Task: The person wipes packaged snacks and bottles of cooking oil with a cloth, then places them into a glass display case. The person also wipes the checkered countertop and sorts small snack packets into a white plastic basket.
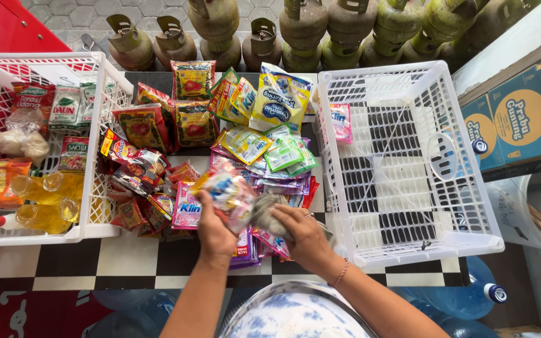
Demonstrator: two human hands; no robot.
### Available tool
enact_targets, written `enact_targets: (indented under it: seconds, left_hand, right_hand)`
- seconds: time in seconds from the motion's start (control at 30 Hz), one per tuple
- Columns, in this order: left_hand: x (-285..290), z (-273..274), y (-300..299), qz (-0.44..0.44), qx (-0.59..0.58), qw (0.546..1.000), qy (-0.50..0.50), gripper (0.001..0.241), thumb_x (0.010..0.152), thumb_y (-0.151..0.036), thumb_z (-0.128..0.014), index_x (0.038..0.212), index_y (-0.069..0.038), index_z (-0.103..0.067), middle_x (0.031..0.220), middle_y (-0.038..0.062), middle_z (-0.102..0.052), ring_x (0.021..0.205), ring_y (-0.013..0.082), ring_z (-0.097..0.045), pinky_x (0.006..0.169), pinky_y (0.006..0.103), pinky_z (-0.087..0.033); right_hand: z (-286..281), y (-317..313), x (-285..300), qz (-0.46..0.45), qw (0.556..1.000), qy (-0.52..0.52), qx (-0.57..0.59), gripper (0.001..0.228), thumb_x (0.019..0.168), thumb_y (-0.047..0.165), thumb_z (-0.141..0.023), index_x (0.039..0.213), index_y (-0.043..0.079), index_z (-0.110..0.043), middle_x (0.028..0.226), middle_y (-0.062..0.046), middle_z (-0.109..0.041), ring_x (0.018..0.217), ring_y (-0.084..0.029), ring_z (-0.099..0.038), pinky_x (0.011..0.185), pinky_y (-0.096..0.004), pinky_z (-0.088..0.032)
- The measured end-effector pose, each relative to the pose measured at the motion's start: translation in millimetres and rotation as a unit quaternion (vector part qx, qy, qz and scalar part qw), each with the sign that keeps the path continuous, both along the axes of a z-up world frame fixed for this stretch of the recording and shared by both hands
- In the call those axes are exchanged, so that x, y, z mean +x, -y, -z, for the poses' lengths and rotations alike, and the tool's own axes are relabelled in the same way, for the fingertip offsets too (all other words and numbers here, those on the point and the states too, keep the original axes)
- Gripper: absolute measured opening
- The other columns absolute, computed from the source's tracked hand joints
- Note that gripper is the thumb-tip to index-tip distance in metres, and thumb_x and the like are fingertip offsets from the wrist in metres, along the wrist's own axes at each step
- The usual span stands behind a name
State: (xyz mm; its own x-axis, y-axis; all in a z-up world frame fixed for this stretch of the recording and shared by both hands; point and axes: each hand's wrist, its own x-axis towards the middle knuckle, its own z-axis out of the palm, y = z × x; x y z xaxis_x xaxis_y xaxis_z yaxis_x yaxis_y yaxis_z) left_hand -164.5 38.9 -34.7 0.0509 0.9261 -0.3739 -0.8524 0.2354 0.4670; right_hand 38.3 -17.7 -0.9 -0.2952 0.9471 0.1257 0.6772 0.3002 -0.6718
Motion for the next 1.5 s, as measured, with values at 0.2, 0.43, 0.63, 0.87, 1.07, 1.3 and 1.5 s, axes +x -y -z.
enact_targets:
  seconds: [0.2,0.43,0.63,0.87,1.07,1.3,1.5]
  left_hand:
    - [3,-3,-1,0.053,0.013,0.998,-0.034,0.061,0.105,-0.058,-0.041,0.136,-0.007,-0.055,0.119,0.012,-0.07,0.101,0.0287,-0.071,0.083,0.0473,-0.057]
    - [57,-5,4,0.159,0.107,0.981,0.015,0.053,0.112,-0.046,-0.05,0.145,-0.004,-0.05,0.133,0.014,-0.063,0.118,0.0267,-0.063,0.104,0.0455,-0.052]
    - [52,-23,1,0.207,0.057,0.97,-0.119,0.06,0.1,-0.037,-0.045,0.155,-0.016,-0.034,0.162,0.005,-0.041,0.153,0.019,-0.031,0.122,0.0406,-0.023]
    - [54,-16,16,0.227,0.005,0.96,-0.164,0.052,0.1,-0.032,-0.047,0.148,-0.01,-0.045,0.155,0.009,-0.051,0.149,0.0219,-0.04,0.12,0.0413,-0.029]
    - [49,-11,20,0.221,-0.023,0.958,-0.184,0.05,0.099,-0.031,-0.047,0.145,-0.012,-0.049,0.149,0.006,-0.055,0.145,0.0192,-0.043,0.118,0.0401,-0.032]
    - [44,-3,24,0.218,-0.048,0.955,-0.193,0.049,0.1,-0.032,-0.048,0.144,-0.013,-0.051,0.148,0.005,-0.057,0.141,0.0187,-0.045,0.117,0.04,-0.032]
    - [38,19,22,0.205,-0.053,0.958,-0.191,0.045,0.1,-0.03,-0.048,0.142,-0.015,-0.053,0.146,0.003,-0.058,0.137,0.0177,-0.048,0.113,0.0393,-0.035]
  right_hand:
    - [14,-25,24,-0.012,0.999,-0.038,0.017,0.064,0.08,0.026,-0.084,0.136,0.006,-0.06,0.138,-0.016,-0.06,0.132,-0.034,-0.05,0.109,-0.047,-0.04]
    - [33,-42,57,0.07,0.78,-0.519,-0.341,0.029,0.1,0.011,-0.066,0.128,0.006,-0.062,0.118,-0.006,-0.066,0.11,-0.015,-0.063,0.094,-0.032,-0.054]
    - [50,-120,172,0.222,0.685,-0.674,-0.165,0.013,0.105,0.004,-0.061,0.115,0.007,-0.053,0.116,-0.012,-0.067,0.103,-0.021,-0.07,0.089,-0.031,-0.061]
    - [138,-220,239,0.339,0.793,-0.481,-0.156,0.044,0.103,0.015,-0.06,0.143,0.007,-0.045,0.119,-0.012,-0.064,0.095,-0.019,-0.067,0.078,-0.033,-0.062]
    - [177,-226,225,0.26,0.965,-0.017,-0.034,0.073,0.088,0.032,-0.078,0.15,0.01,-0.047,0.137,-0.02,-0.059,0.122,-0.037,-0.06,0.102,-0.049,-0.05]
    - [160,-203,197,0.193,0.936,0.289,-0.052,0.073,0.086,0.04,-0.071,0.155,0.03,-0.051,0.161,-0.017,-0.035,0.142,-0.043,-0.039,0.112,-0.054,-0.039]
    - [93,-200,171,0.204,0.934,0.227,0.188,0.07,0.081,0.029,-0.078,0.143,0.005,-0.056,0.148,-0.029,-0.044,0.133,-0.049,-0.045,0.11,-0.054,-0.041]
